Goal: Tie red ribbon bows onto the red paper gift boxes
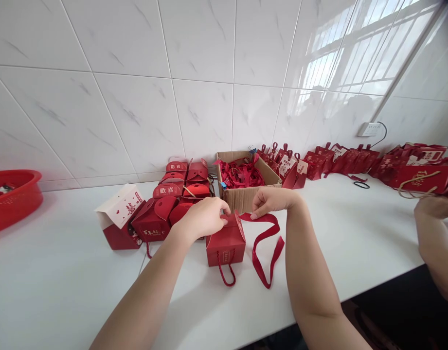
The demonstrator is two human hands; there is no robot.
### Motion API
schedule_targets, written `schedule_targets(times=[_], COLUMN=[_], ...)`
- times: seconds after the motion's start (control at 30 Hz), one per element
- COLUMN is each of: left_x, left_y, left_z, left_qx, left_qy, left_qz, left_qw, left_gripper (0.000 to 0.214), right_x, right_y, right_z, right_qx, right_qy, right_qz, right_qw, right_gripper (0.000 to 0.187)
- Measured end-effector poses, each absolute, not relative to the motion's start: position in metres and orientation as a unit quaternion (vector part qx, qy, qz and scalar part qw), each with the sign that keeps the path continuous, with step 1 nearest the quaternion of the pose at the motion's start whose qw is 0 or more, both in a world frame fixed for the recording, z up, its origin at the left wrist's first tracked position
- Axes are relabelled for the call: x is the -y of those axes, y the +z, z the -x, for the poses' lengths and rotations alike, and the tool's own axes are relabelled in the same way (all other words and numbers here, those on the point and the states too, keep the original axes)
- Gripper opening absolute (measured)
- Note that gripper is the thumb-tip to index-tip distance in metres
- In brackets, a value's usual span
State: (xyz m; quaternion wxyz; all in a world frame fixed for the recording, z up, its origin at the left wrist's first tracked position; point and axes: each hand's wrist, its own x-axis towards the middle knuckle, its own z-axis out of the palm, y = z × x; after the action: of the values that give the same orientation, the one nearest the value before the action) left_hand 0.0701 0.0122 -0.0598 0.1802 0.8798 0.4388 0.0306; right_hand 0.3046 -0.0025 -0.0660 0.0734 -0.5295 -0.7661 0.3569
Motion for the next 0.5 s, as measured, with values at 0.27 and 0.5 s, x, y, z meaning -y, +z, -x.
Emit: schedule_targets(times=[0.27, 0.5], left_x=[-0.013, -0.012], left_y=[-0.062, -0.062], left_z=[-0.069, -0.072], left_qx=[-0.431, -0.405], left_qy=[0.047, 0.027], left_qz=[-0.882, -0.892], left_qw=[0.185, 0.201], left_gripper=[0.025, 0.024], right_x=[0.002, -0.008], right_y=[-0.063, -0.070], right_z=[-0.293, -0.281], right_qx=[0.788, 0.784], right_qy=[0.361, 0.338], right_qz=[0.492, 0.518], right_qw=[0.085, 0.059], right_gripper=[0.033, 0.035])
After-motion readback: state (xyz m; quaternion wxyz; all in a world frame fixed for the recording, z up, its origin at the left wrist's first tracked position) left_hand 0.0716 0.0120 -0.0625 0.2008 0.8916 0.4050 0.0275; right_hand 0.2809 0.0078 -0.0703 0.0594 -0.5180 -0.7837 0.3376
